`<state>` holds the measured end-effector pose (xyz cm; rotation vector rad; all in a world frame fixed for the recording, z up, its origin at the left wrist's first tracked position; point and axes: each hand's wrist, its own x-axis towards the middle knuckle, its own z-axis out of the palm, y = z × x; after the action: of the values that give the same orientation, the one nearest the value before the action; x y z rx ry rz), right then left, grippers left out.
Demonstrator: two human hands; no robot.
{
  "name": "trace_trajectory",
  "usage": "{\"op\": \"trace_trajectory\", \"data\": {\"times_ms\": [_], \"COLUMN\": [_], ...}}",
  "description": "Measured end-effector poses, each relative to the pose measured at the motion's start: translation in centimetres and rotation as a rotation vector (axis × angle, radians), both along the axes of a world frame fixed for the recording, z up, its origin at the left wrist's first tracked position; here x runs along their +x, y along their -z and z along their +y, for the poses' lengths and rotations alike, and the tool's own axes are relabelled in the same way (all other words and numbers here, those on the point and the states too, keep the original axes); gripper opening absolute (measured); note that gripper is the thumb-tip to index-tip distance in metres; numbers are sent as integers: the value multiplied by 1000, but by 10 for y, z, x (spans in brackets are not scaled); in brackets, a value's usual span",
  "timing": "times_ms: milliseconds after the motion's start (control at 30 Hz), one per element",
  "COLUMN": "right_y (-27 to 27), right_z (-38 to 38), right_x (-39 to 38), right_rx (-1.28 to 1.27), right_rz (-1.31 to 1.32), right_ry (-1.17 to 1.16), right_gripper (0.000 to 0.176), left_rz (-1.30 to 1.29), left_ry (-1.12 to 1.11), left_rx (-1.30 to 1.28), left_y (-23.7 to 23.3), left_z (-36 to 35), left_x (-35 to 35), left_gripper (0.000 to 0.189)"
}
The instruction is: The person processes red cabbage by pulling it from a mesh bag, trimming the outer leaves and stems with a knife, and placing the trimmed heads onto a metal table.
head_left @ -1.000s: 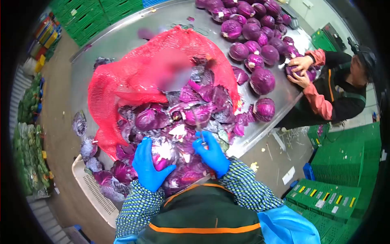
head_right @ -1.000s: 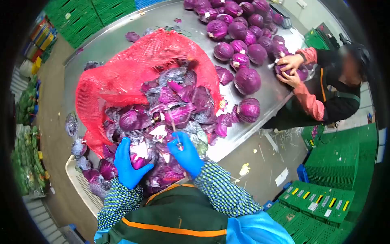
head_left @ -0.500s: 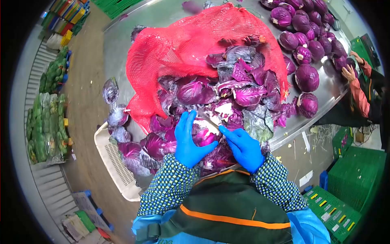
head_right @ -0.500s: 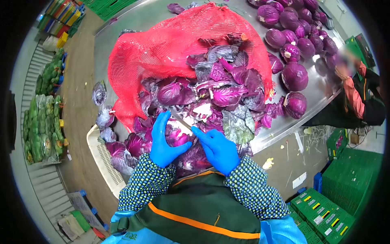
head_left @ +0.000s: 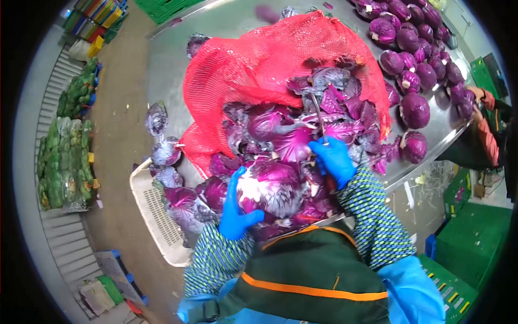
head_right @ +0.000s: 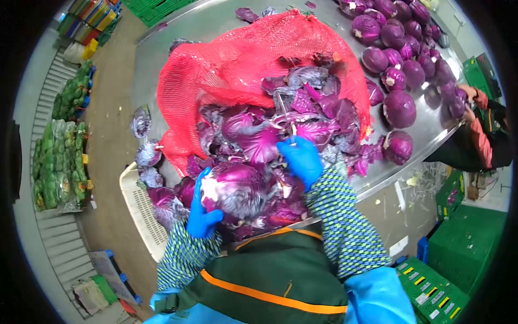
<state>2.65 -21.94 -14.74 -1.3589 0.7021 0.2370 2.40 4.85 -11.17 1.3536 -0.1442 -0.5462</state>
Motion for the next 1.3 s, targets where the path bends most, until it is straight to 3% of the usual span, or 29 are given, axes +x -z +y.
{"op": "trace_trajectory", "data": {"times_ms": [67, 100, 133, 167, 233, 267, 333, 400, 467, 500, 533, 567, 600, 667, 700, 800, 900, 933, 1000, 1033, 1100, 1133, 1233, 1300], "right_y": [15, -13, -49, -78, -96, -97, -101, -104, -93, -95, -100, -110, -115, -109, -105, -89, -85, -84, -79, -81, -118, -102, -89, -83], "right_z": [-10, 3, 17, 26, 43, 43, 41, 39, 36, 38, 35, 29, 23, 12, 6, -8, -27, -34, -4, 6, 48, 56, 56, 48], "right_x": [-1, -3, -5, -14, -36, -45, -48, -51, -60, -60, -58, -56, -53, -50, -49, -51, -58, -56, -53, -55, -56, -52, -50, -52], "right_rx": [-250, -308, -241, -18, -15, -234, -36, 99, -203, -267, -263, -2, 259, 367, 427, 520, 449, 220, -373, -314, -107, -633, -638, -229], "right_rz": [-264, -235, -140, -192, -380, -436, -405, -370, -310, -301, -307, -192, -74, -87, -66, -50, -111, -111, -466, -346, -323, -650, -713, -470], "right_ry": [-124, -82, -58, -23, -75, -197, -167, -104, -112, -41, -43, 0, 41, 99, 59, 2, 125, 54, 143, 5, -137, -248, -200, -175], "right_gripper": [24, 26, 25, 32, 46, 53, 61, 55, 41, 24, 24, 21, 19, 18, 18, 16, 15, 22, 40, 60, 67, 64, 60, 57], "left_rz": [-90, -368, -642, -761, -841, -850, -888, -909, -914, -917, -695, -473, -239, 266, 472, 860, 897, 894, 628, 538, 404, 261, 178, 153], "left_ry": [-35, -38, -46, -84, -180, -217, -244, -245, -242, -249, -274, -294, -297, -337, -342, -322, -350, -351, -385, -412, -426, -446, -489, -502], "left_rx": [0, 187, 372, 461, 568, 588, 614, 603, 603, 605, 449, 294, 99, -392, -544, -957, -1060, -1062, -810, -716, -605, -501, -458, -419], "left_y": [-26, -38, -49, -55, -59, -59, -58, -59, -59, -57, -51, -46, -44, -45, -24, -13, -13, -15, -21, -20, -41, -48, -49, -55], "left_z": [-7, -14, -24, -34, -45, -47, -51, -53, -54, -53, -52, -50, -47, -47, -35, -27, -27, -27, -30, -31, -44, -50, -52, -48], "left_x": [-15, -15, -12, -10, -9, -9, -10, -11, -14, -15, -15, -16, -17, -21, -27, -37, -38, -36, -28, -25, -24, -24, -28, -32], "left_gripper": [110, 108, 107, 103, 100, 100, 99, 98, 102, 102, 104, 106, 96, 81, 69, 66, 63, 63, 66, 73, 78, 83, 94, 99]}}
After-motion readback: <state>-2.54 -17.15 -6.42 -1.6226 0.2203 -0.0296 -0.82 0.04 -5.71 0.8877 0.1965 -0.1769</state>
